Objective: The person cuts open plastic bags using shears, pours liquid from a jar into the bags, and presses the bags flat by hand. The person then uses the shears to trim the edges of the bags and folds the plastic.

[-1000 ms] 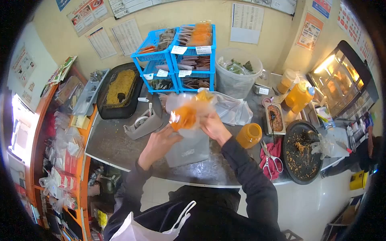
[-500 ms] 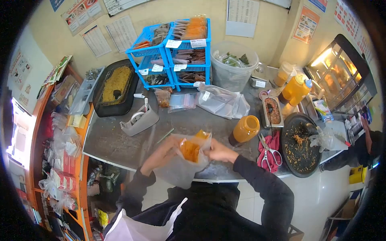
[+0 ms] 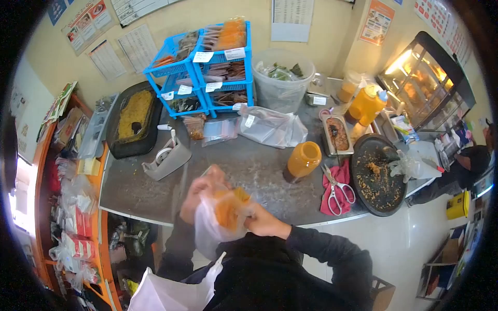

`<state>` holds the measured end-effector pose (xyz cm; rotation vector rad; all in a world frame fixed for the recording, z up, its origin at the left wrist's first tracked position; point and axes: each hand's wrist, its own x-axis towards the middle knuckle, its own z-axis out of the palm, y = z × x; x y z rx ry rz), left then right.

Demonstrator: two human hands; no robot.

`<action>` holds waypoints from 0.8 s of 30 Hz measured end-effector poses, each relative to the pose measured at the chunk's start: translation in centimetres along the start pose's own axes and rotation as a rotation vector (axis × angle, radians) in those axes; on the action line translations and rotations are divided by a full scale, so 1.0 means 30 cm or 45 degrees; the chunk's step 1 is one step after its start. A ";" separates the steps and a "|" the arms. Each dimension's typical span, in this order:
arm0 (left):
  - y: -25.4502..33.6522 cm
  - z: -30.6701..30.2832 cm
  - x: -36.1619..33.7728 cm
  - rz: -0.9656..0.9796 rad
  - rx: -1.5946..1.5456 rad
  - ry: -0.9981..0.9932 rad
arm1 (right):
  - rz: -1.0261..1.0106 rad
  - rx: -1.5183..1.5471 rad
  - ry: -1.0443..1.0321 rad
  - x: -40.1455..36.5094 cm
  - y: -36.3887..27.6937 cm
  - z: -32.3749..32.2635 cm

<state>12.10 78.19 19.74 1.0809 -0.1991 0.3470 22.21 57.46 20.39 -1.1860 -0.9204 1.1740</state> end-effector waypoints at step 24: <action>0.106 0.101 0.108 0.003 0.951 -0.577 | 0.338 -1.165 -0.361 0.154 0.005 -0.074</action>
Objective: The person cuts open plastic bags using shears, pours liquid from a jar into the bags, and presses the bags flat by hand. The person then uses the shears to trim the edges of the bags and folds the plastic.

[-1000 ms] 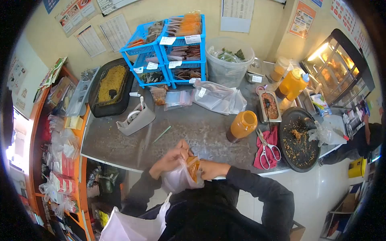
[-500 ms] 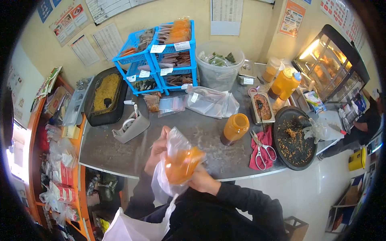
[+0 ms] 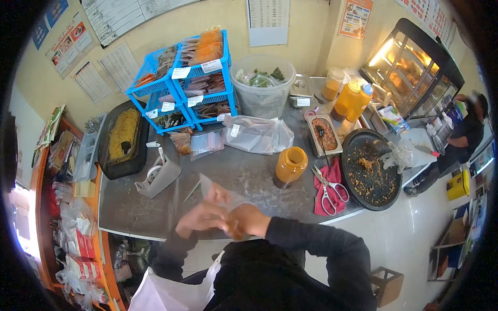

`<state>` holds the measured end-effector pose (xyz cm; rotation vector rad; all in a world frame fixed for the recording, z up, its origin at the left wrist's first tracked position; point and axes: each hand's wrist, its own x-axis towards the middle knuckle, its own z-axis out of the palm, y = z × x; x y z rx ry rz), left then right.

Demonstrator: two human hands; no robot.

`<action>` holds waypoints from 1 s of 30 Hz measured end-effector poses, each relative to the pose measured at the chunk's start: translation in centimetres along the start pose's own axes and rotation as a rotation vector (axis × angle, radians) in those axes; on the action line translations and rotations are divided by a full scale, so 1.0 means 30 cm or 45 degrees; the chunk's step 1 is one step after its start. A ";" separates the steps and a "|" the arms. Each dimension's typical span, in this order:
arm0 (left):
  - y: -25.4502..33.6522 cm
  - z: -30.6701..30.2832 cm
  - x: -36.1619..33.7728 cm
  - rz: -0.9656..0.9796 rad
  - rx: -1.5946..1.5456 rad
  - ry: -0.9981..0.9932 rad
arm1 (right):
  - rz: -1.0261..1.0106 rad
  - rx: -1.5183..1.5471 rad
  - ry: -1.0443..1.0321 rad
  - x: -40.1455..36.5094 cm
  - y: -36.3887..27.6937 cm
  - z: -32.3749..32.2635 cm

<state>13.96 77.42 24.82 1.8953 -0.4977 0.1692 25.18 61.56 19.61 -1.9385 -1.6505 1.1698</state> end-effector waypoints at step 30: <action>-0.398 -0.051 -0.108 -0.836 0.520 0.726 | -0.130 1.160 0.774 -0.175 0.067 -0.098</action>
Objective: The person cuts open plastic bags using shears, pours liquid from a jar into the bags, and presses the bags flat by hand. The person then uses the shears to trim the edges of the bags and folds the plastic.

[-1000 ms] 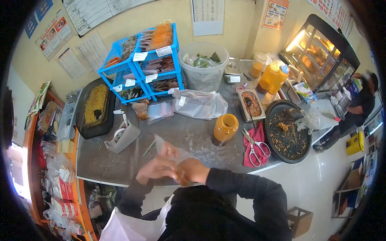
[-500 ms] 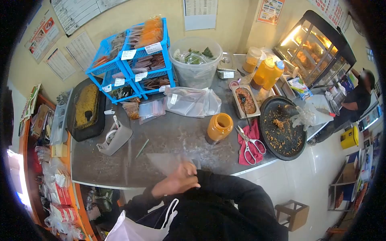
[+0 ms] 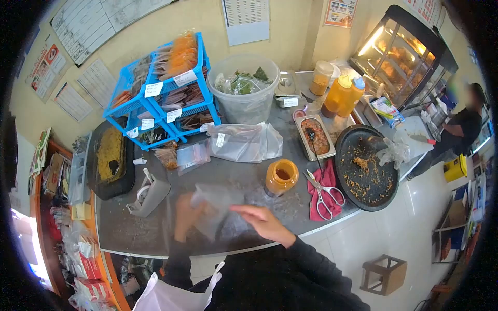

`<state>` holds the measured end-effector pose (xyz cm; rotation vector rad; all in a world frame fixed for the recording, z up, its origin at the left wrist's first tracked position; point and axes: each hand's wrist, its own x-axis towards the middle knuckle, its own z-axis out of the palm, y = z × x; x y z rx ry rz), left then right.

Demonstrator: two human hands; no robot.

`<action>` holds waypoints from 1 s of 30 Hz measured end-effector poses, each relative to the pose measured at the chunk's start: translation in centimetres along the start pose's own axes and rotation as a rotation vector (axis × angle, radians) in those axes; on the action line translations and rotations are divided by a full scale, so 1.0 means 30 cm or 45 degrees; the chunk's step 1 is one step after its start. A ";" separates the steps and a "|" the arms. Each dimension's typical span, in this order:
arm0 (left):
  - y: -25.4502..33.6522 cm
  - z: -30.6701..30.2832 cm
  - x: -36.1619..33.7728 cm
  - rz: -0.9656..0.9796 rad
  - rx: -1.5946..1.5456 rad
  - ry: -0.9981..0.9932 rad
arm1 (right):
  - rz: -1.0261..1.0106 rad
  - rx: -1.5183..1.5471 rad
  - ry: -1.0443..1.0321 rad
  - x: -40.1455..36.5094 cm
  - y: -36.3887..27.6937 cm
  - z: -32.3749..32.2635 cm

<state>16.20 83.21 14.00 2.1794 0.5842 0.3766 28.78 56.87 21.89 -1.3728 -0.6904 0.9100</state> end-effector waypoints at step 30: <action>0.701 -0.093 0.735 1.337 0.919 -0.176 | 0.156 -1.735 1.154 -0.450 0.363 -0.577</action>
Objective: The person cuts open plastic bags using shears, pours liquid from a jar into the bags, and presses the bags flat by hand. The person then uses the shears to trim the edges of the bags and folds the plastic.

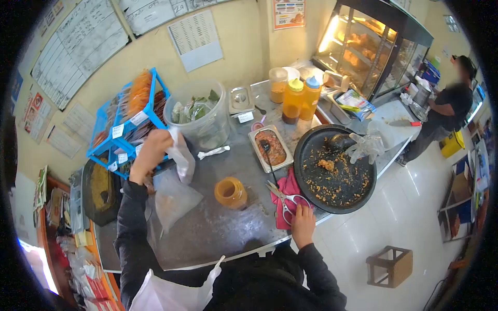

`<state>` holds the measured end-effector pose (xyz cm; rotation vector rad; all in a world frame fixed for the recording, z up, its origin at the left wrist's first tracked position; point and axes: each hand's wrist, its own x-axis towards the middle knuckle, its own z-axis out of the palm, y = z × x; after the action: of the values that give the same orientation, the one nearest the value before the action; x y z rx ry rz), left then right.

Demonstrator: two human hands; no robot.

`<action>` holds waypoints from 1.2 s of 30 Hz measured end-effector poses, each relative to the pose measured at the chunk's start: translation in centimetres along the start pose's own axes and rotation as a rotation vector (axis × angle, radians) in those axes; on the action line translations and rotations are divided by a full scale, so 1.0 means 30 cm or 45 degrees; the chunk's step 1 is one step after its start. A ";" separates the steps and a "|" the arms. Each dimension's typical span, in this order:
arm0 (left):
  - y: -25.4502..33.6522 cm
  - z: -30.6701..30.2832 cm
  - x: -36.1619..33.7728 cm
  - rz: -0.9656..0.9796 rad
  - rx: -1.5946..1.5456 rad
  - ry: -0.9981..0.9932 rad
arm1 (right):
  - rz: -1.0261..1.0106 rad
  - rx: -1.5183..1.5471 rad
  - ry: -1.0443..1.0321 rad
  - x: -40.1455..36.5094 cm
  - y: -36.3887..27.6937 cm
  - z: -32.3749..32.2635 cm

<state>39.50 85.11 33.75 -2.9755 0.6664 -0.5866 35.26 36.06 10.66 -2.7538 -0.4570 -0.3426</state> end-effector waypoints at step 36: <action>0.367 -0.071 -0.664 -0.695 -0.414 0.225 | 0.250 1.357 -0.553 -0.237 -0.232 -0.507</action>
<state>17.61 83.56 27.39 -3.4515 -0.0806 -0.8436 23.58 34.96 24.54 -1.7678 -0.3205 0.4485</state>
